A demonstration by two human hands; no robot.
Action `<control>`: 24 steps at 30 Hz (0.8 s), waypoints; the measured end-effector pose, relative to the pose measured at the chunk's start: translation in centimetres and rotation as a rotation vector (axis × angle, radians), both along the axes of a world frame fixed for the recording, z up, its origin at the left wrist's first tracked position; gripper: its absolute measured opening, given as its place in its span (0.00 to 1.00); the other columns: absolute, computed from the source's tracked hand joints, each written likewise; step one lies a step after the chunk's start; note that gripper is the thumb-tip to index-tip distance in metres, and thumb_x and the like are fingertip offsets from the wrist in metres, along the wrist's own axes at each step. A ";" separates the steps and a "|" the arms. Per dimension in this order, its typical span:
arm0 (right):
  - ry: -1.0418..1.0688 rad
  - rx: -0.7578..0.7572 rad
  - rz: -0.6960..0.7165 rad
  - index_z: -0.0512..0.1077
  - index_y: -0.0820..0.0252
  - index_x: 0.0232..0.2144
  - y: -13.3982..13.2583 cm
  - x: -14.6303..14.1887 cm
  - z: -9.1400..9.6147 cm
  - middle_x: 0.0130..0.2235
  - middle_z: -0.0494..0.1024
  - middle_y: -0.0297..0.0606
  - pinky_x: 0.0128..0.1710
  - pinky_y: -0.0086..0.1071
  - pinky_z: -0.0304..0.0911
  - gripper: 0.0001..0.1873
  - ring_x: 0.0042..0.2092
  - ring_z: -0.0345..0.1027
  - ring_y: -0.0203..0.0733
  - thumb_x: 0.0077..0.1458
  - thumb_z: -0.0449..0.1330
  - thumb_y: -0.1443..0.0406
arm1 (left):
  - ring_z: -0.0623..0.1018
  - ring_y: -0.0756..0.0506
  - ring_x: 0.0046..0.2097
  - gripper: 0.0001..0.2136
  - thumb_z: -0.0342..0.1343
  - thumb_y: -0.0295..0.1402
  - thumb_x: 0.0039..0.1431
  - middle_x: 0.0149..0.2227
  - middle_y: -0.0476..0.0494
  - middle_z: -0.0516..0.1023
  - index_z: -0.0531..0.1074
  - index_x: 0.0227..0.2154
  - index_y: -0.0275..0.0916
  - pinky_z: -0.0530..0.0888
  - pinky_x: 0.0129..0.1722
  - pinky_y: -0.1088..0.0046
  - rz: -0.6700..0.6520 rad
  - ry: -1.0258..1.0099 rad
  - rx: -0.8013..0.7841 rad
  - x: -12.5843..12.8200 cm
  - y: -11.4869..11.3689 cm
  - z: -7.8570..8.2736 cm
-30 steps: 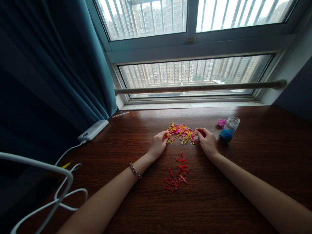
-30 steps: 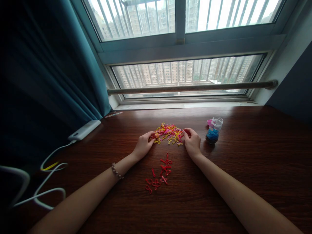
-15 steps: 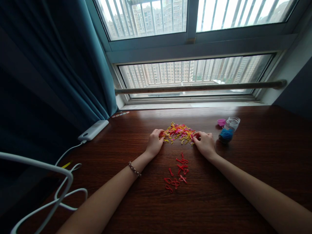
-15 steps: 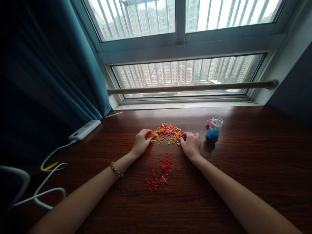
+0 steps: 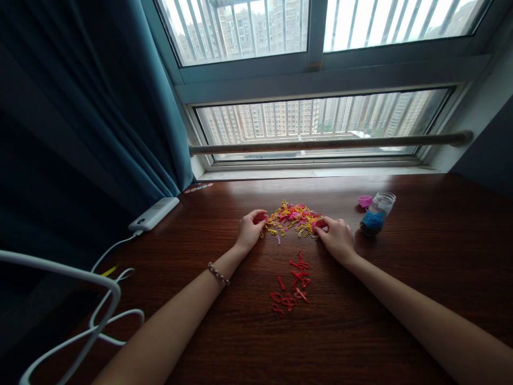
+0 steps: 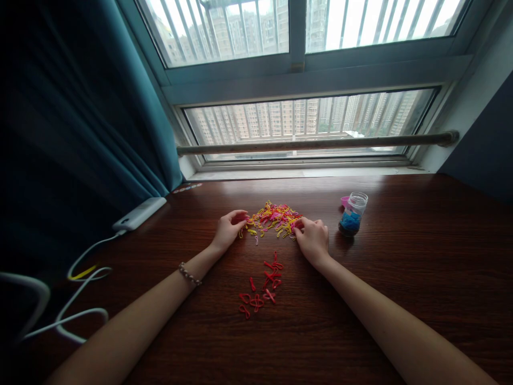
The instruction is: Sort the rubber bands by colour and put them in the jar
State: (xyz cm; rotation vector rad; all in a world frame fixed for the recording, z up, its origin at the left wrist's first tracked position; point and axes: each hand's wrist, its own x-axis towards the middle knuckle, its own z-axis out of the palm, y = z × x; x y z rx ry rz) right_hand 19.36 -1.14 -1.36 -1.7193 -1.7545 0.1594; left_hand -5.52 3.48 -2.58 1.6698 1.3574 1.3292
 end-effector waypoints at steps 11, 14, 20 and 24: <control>0.360 0.144 0.130 0.70 0.61 0.33 0.3 -0.2 -0.2 0.33 0.74 0.39 0.35 0.32 0.61 0.10 0.34 0.67 0.40 0.50 0.52 0.63 | 0.75 0.46 0.36 0.10 0.52 0.25 0.47 0.36 0.43 0.76 0.72 0.34 0.37 0.72 0.38 0.67 0.155 0.259 0.102 -0.1 -0.3 0.3; 0.376 0.170 0.146 0.70 0.62 0.33 0.4 -0.3 -0.3 0.32 0.74 0.40 0.33 0.31 0.61 0.10 0.33 0.67 0.39 0.51 0.52 0.64 | 0.72 0.44 0.40 0.09 0.54 0.26 0.46 0.36 0.43 0.75 0.74 0.33 0.39 0.69 0.42 0.64 0.178 0.469 0.179 0.1 -0.6 0.7; 0.290 0.197 0.125 0.70 0.61 0.32 0.2 -0.3 0.1 0.32 0.73 0.39 0.33 0.33 0.60 0.09 0.32 0.66 0.40 0.51 0.52 0.63 | 0.71 0.42 0.38 0.04 0.55 0.29 0.47 0.33 0.42 0.75 0.74 0.27 0.39 0.69 0.40 0.63 0.226 0.604 0.084 0.1 -0.5 0.8; 0.324 0.219 0.152 0.70 0.61 0.32 -0.1 -0.5 0.4 0.32 0.73 0.39 0.32 0.32 0.60 0.10 0.30 0.66 0.39 0.51 0.52 0.63 | 0.73 0.45 0.35 0.04 0.55 0.29 0.47 0.31 0.44 0.76 0.74 0.27 0.38 0.70 0.38 0.68 0.197 0.461 0.084 -0.2 -0.1 0.3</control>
